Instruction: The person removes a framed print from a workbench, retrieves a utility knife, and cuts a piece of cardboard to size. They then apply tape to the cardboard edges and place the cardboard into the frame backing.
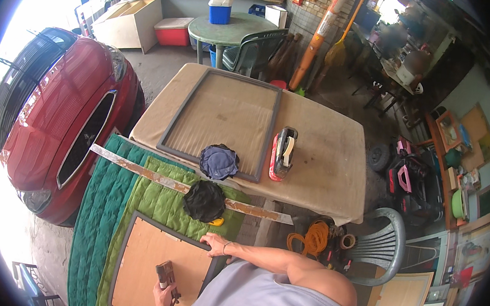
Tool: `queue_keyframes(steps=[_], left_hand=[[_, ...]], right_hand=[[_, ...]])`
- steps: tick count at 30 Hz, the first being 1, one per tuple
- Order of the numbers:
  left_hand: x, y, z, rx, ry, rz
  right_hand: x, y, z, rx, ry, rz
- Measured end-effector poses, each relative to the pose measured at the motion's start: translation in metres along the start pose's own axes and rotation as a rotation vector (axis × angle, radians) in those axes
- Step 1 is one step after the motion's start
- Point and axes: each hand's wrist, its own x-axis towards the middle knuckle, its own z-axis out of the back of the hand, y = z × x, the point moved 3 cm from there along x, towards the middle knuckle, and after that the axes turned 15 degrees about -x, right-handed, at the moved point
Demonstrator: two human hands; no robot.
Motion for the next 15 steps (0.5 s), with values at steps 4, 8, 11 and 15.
queue_keyframes(steps=[4, 8, 11, 15], left_hand=[[-0.004, 0.001, -0.001, -0.063, 0.059, -0.022], [-0.004, 0.009, 0.003, -0.098, 0.027, 0.21], [-0.002, 0.006, 0.002, -0.012, 0.048, 0.222], [-0.008, -0.005, -0.002, -0.034, 0.068, 0.213]], right_hand=[[0.001, -0.002, -0.003, -0.013, -0.001, 0.044], [0.003, -0.002, -0.007, -0.049, 0.004, 0.08], [0.003, -0.002, -0.009, -0.012, -0.01, 0.073], [0.003, 0.003, -0.013, -0.034, -0.03, -0.015]])
